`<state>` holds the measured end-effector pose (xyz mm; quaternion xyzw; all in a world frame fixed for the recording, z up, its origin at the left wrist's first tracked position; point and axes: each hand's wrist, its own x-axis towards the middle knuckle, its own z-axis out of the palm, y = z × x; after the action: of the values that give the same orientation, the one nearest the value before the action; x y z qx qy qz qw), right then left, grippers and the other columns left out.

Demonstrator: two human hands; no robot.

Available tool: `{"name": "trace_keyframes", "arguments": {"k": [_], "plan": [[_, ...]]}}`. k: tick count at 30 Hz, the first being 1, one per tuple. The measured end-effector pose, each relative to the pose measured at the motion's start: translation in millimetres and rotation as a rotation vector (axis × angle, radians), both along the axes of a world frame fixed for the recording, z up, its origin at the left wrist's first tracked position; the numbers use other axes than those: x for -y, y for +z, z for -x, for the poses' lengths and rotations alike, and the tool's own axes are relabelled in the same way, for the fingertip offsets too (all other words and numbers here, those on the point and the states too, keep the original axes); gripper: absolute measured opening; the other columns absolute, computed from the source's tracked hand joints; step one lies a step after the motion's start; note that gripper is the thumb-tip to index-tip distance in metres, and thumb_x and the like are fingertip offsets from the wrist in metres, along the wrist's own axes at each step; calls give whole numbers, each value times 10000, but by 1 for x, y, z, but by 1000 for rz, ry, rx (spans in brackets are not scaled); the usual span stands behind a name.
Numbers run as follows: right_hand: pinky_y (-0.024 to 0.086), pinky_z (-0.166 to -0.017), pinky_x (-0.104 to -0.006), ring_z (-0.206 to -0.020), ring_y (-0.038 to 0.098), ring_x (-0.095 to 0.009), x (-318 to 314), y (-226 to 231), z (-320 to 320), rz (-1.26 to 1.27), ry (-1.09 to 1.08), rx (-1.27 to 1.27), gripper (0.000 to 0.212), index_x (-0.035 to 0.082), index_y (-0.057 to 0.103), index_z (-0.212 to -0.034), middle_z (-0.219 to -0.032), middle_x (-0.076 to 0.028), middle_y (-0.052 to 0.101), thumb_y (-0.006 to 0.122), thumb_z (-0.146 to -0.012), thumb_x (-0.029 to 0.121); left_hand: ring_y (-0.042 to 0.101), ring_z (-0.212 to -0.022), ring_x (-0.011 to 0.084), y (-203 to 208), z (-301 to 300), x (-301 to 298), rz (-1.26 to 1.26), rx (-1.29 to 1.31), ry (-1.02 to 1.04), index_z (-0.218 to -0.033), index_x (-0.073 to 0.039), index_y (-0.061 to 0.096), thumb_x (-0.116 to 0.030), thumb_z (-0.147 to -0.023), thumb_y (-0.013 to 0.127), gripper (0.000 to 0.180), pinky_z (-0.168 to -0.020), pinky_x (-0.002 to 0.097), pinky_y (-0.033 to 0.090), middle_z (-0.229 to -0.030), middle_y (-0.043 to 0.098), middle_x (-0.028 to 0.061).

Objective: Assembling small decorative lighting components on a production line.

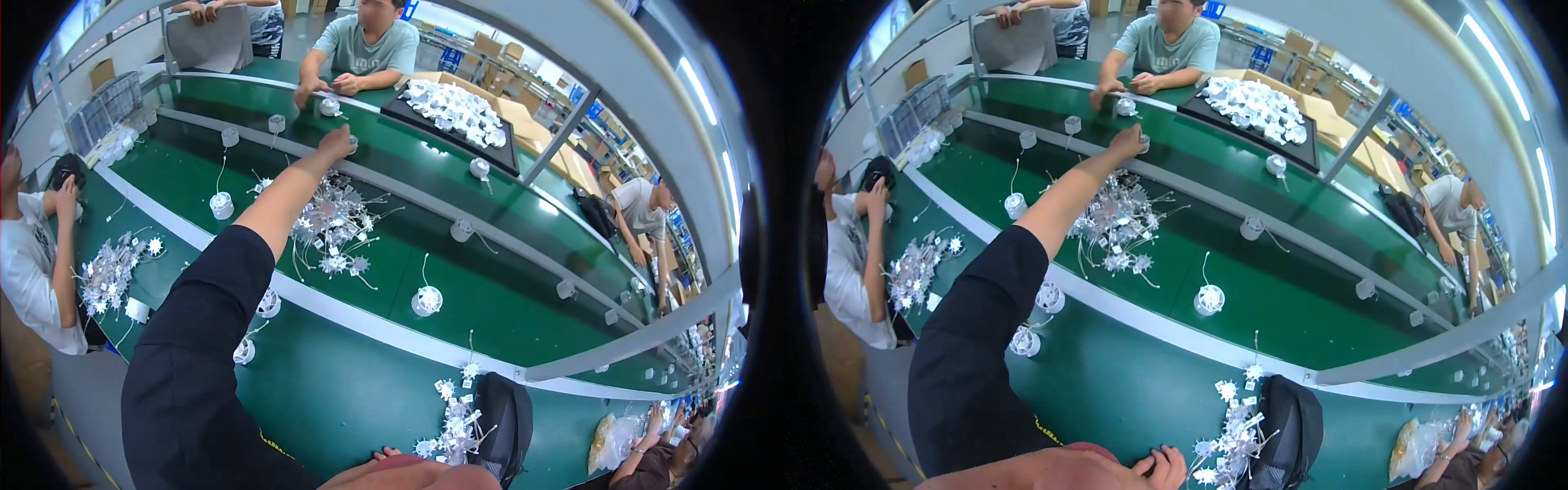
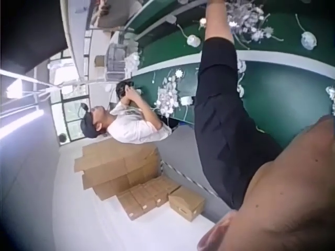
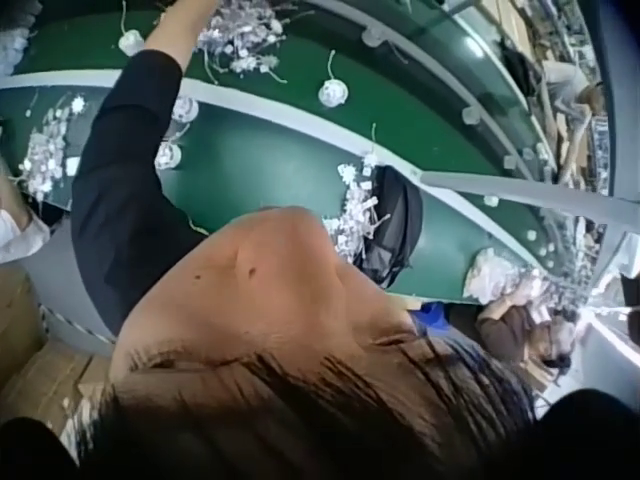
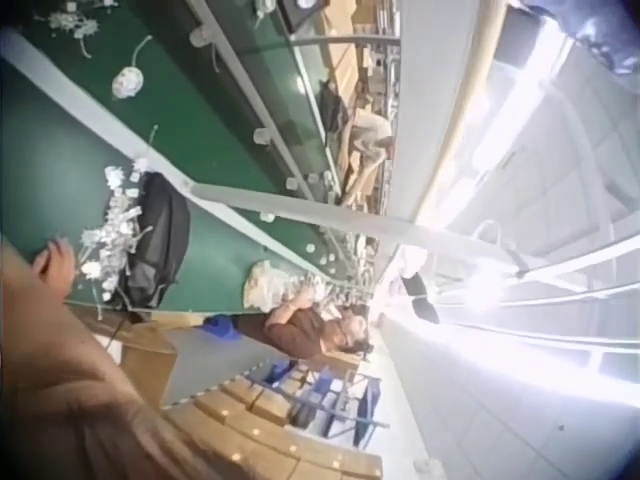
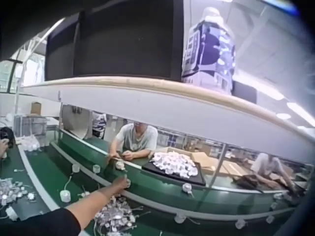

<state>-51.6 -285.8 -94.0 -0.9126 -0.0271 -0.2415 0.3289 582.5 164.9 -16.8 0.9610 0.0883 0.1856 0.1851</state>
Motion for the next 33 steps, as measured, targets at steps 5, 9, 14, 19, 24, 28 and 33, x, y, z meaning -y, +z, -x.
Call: {"name": "trace_keyframes", "arguments": {"k": [5,9,14,19,24,28,33], "plan": [[321,-1191,-539,-1462,399,-365,4,3,52,-87,-10,-214,673,80,535,-1480,-1560,-156,492,751,-915,375,724,-961,377,37,14,-26,-30,-291,-344,-1292,4,591,-538,-935,656,653,-809,500,545,-1068,744,230],[491,-980,-500,-1117,633,-382,-11,71,3,50,-27,-41,145,34,694,-956,-1146,-159,678,653,-817,44,707,-1036,324,42,100,-88,-288,-617,-329,-1376,-8,597,-614,-957,597,738,-894,452,534,-1229,718,193],[501,-972,-484,-1127,628,-388,-13,83,0,37,51,-74,181,14,682,-1005,-1186,-182,660,641,-829,10,598,-1282,323,34,179,-13,127,-391,-501,-1417,-101,617,-584,-1028,499,632,-1108,415,430,-1332,660,215],[494,-1000,-386,-1216,610,-287,-21,120,-60,-378,273,-149,318,-11,625,-1232,-1280,-167,646,588,-916,-1,528,-1374,319,47,228,3,209,-520,-558,-1460,-45,559,-596,-1012,534,710,-1159,402,387,-1481,568,197],[443,-1098,-383,-1318,567,-272,-84,138,-189,-567,471,-190,436,-11,542,-1403,-1402,-165,600,617,-985,84,522,-1369,368,47,265,18,249,-263,-595,-1447,-7,558,-667,-973,527,812,-1156,436,391,-1460,571,228],[412,-1129,-431,-1357,534,-353,-127,84,-311,-313,480,-84,599,-20,505,-1440,-1433,-238,564,685,-964,297,428,-1426,447,62,298,14,195,-267,61,-1499,-52,506,-737,-929,523,891,-1172,524,350,-1517,498,239],[372,-1166,-446,-1383,501,-407,-196,77,-366,-130,424,-160,700,-26,493,-1461,-1463,-278,535,646,-964,443,367,-1450,491,28,315,-27,292,-397,211,-1527,-96,483,-781,-889,527,937,-1165,570,331,-1581,416,247]]}}
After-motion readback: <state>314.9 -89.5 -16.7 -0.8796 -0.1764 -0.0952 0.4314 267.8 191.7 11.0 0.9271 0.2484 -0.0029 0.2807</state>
